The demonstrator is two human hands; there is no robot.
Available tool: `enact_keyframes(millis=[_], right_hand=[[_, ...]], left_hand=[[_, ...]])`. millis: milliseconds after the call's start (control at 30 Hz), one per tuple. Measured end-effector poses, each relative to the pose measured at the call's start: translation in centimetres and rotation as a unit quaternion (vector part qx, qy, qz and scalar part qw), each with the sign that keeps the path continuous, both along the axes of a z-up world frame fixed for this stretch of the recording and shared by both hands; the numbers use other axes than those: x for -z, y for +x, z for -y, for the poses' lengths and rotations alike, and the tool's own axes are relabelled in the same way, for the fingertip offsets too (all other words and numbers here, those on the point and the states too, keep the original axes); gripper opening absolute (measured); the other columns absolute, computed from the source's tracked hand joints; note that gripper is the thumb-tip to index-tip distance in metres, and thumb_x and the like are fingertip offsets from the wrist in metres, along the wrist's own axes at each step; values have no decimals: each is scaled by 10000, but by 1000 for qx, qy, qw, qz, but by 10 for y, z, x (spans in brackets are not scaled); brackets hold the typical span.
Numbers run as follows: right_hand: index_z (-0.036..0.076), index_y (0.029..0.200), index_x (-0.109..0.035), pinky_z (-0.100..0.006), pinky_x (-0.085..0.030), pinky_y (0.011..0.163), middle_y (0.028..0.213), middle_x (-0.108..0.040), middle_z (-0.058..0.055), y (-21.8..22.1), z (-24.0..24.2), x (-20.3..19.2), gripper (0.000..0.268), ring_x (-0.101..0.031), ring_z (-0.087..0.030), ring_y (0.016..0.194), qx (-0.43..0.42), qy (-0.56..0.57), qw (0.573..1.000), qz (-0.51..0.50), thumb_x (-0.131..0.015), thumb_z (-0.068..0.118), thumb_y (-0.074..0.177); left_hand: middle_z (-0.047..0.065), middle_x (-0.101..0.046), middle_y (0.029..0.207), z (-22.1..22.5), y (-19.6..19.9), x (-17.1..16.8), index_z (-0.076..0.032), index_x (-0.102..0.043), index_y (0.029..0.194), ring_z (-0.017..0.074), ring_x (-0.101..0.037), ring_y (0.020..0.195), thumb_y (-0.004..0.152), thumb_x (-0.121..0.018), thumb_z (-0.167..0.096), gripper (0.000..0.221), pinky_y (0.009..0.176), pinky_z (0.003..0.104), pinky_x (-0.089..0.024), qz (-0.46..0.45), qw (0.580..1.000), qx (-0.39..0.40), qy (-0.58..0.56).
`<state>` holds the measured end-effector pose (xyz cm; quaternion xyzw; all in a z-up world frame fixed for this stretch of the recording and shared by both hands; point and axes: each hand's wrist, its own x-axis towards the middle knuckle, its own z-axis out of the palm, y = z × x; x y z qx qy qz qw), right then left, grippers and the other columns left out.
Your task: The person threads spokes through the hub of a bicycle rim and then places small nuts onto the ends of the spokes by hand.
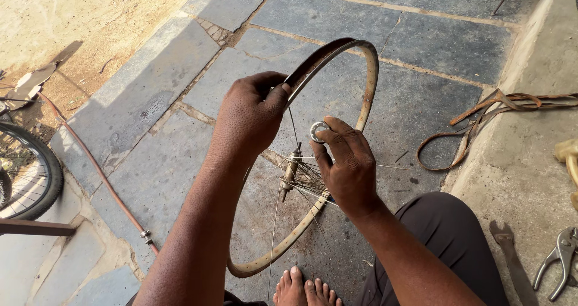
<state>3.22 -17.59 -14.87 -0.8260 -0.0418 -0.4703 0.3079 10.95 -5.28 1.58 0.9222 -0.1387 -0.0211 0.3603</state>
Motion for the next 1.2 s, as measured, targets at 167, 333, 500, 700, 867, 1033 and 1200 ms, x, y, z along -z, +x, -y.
enact_keyframes(millis=[167, 333, 500, 700, 867, 1033, 1200], right_hand=[[44, 1306, -533, -348, -609, 911, 1298, -668, -155, -3, 8, 12, 470, -681, -259, 1091, -24, 25, 999, -14, -813, 81, 930], [52, 1392, -482, -339, -599, 909, 1209, -658, -136, -3, 9, 15, 578, -669, -226, 1043, -43, 63, 997, -30, -814, 75, 920], [48, 1408, -455, -326, -605, 930, 1255, -632, -147, -4, 9, 14, 582, -672, -220, 1072, -47, 56, 997, -19, -801, 69, 939], [37, 1401, -448, -326, -612, 923, 1301, -622, -165, -4, 9, 17, 581, -684, -235, 1091, -43, 61, 997, -26, -798, 75, 939], [36, 1404, -437, -321, -623, 917, 1309, -614, -182, -5, 8, 20, 584, -686, -243, 1105, -48, 55, 997, -17, -794, 81, 945], [36, 1404, -436, -322, -619, 921, 1296, -617, -173, -6, 9, 21, 583, -683, -234, 1093, -46, 60, 997, -18, -796, 92, 948], [38, 1393, -465, -330, -609, 937, 1250, -648, -155, -8, 8, 18, 561, -683, -224, 1082, -44, 65, 997, -17, -798, 113, 948]], left_hand=[[104, -799, 897, -1, 3, 0, -141, -760, 1197, 210, -752, 785, 951, -594, -321, 347, 756, 390, -588, 5, 1000, -4, -3], [99, -801, 937, -2, 5, 3, -139, -760, 1197, 208, -757, 816, 953, -600, -321, 344, 778, 389, -586, 17, 1000, 2, -3], [101, -804, 942, -3, 4, 3, -135, -761, 1190, 211, -763, 813, 952, -594, -304, 336, 782, 390, -590, 21, 1000, 0, -1], [121, -800, 906, -4, 1, 2, -118, -764, 1186, 221, -754, 795, 954, -602, -295, 334, 776, 394, -587, 21, 1000, -4, -11], [101, -788, 916, -6, 0, 2, -134, -748, 1213, 203, -749, 780, 965, -588, -310, 343, 753, 392, -594, 15, 1000, -8, -5], [115, -789, 891, -5, -1, 1, -132, -750, 1213, 212, -750, 776, 967, -590, -311, 344, 755, 398, -589, 14, 1000, -9, 0], [116, -791, 882, -3, -2, 2, -145, -749, 1219, 226, -754, 774, 963, -580, -316, 351, 753, 405, -594, 1, 1000, -16, 7]])
